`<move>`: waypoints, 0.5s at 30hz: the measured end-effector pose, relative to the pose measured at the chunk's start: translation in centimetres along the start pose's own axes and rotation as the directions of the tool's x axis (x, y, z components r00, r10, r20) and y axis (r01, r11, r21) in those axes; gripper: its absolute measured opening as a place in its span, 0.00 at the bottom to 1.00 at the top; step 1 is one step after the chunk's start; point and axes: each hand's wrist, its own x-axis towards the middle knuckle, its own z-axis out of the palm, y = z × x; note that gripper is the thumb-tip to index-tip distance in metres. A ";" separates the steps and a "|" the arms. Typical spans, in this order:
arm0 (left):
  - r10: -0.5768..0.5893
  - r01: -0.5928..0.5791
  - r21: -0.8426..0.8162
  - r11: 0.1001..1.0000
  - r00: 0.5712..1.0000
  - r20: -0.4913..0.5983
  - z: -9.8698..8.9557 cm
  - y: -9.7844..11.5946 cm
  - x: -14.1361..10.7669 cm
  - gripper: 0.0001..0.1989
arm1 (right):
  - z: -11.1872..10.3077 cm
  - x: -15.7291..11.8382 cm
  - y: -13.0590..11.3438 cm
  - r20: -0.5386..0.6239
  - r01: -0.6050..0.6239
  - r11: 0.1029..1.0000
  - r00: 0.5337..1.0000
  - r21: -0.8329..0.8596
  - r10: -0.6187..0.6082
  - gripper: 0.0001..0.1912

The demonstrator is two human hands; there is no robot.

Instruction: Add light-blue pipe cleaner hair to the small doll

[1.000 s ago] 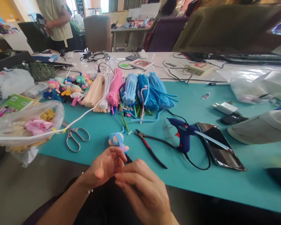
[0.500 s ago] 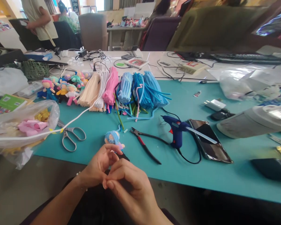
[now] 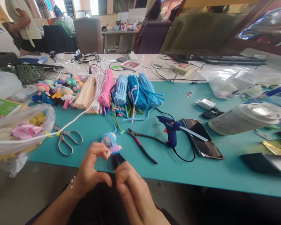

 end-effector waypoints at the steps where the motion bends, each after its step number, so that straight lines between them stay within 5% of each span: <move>1: -0.024 0.025 0.056 0.998 0.999 -0.021 -0.3 -0.2 0.1 0.32 | -0.6 -0.3 0.1 -0.003 -0.030 0.999 1.000 -0.016 0.030 0.12; 4: -0.149 0.178 0.235 0.955 0.979 -0.135 -1.1 -0.9 0.6 0.20 | -2.8 -1.8 1.0 -0.056 -0.102 0.986 0.994 -0.135 0.095 0.15; 7: -0.247 0.302 0.388 0.871 0.951 -0.186 -1.3 -1.7 1.5 0.19 | -5.2 -3.9 2.4 -0.135 -0.143 0.942 0.985 -0.302 0.106 0.20; 12: -0.256 0.256 0.517 0.817 0.964 -0.073 -0.8 -2.5 3.0 0.23 | -8.8 -7.9 4.1 -0.215 -0.358 0.772 0.933 -0.525 0.287 0.15; 15: -0.302 0.262 0.545 0.796 0.953 -0.018 -0.6 -2.5 3.7 0.21 | -10.1 -9.8 4.5 -0.277 -0.366 0.700 0.930 -0.614 0.243 0.09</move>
